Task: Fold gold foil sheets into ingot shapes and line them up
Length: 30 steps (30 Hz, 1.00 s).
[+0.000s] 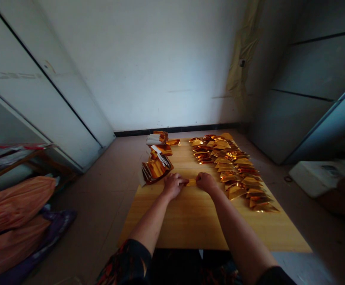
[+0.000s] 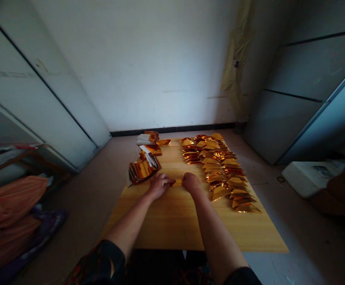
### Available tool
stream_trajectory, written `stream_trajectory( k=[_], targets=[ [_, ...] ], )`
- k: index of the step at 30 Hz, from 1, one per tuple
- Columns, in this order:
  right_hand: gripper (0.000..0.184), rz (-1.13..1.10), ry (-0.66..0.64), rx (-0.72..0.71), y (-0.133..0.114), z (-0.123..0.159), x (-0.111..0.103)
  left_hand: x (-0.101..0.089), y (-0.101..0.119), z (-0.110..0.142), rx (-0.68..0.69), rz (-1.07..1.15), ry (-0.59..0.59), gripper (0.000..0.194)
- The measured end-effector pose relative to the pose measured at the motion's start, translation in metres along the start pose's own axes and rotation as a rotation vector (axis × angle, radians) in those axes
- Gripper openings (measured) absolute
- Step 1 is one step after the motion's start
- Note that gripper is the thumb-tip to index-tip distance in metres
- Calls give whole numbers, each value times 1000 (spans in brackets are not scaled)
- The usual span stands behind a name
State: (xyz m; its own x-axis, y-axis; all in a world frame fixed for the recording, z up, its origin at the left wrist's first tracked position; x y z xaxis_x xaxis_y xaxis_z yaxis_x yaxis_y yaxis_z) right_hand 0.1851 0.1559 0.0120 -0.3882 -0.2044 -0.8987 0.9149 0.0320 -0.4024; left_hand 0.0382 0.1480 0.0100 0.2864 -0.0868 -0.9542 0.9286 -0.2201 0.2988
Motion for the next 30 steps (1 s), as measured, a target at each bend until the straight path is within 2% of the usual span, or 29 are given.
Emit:
stream_trajectory(
  k=[6,9,12,19,22,30],
  targets=[
    [26,3,8,37,0,3,-1,-17,23,3,119,-33,56,27],
    [29,10,8,87,0,3,-3,-15,40,-1,177,-40,-3,20],
    [34,15,5,147,3,-1,-3,-10,47,-7,168,-22,-27,22],
    [41,-9,-2,197,14,-12,2,2,46,-7,201,101,-28,34],
    [43,-36,-6,212,16,-11,2,5,43,-6,196,80,-37,34],
    [33,-77,18,224,15,-3,-3,1,43,-4,127,28,-37,30]
  ],
)
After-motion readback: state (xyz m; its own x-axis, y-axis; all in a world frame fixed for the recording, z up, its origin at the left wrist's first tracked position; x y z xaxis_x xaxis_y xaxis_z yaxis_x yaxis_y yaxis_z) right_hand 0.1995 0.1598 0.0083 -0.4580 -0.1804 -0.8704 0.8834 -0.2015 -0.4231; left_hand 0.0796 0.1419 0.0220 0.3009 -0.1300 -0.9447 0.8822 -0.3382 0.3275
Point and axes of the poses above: each hand's wrist, its own z-axis away from the middle knuckle, its own x-axis out of the palm, y = z × x, the point moved 10 cm from there along -z, towards the middle knuckle, and after that the axes turned 5 degrees about -x, right-handed, at the moved point
